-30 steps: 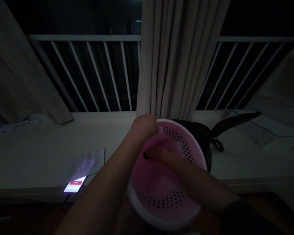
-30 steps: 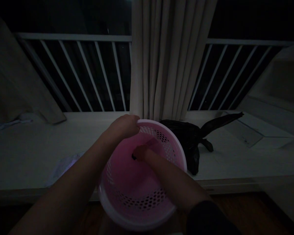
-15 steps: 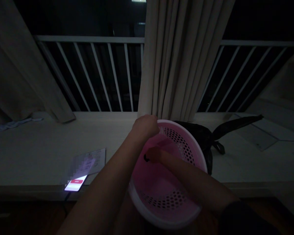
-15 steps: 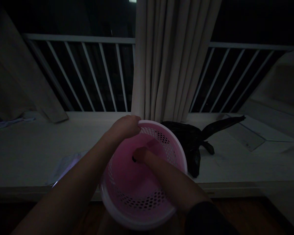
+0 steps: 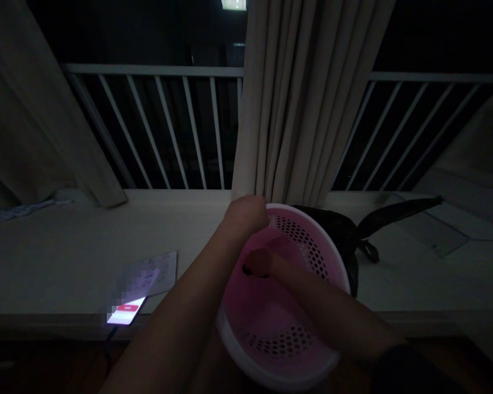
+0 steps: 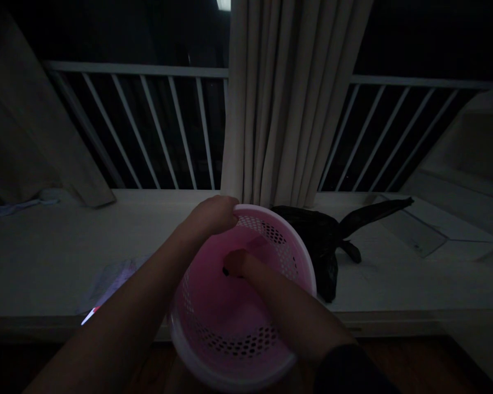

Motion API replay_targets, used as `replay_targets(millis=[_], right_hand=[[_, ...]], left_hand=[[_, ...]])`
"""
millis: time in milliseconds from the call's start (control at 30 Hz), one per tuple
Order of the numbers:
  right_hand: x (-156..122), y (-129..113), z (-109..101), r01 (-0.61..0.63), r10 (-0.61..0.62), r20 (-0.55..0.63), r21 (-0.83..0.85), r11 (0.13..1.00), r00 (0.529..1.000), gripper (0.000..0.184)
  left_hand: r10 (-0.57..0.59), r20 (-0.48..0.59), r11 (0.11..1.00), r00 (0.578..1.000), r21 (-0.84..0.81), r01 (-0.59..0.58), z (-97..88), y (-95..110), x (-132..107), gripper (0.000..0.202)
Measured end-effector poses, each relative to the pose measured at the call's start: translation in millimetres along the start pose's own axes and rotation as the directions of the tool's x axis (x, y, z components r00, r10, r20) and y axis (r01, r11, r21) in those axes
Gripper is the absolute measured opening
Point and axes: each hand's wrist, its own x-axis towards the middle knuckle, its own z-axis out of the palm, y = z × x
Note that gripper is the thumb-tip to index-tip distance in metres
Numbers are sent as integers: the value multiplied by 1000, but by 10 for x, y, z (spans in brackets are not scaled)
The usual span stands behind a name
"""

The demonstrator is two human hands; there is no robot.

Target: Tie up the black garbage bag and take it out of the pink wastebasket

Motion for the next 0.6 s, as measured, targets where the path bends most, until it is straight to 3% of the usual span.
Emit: replay_targets(millis=[200, 600], right_hand=[[34, 25, -74, 70, -59, 119, -89, 994, 991, 29], [41, -46, -46, 57, -45, 128, -90, 994, 991, 28]], left_hand=[[-18, 18, 1000, 1000, 1, 18, 2, -26, 26, 31], [-48, 12, 999, 999, -15, 48, 49, -68, 51, 31]])
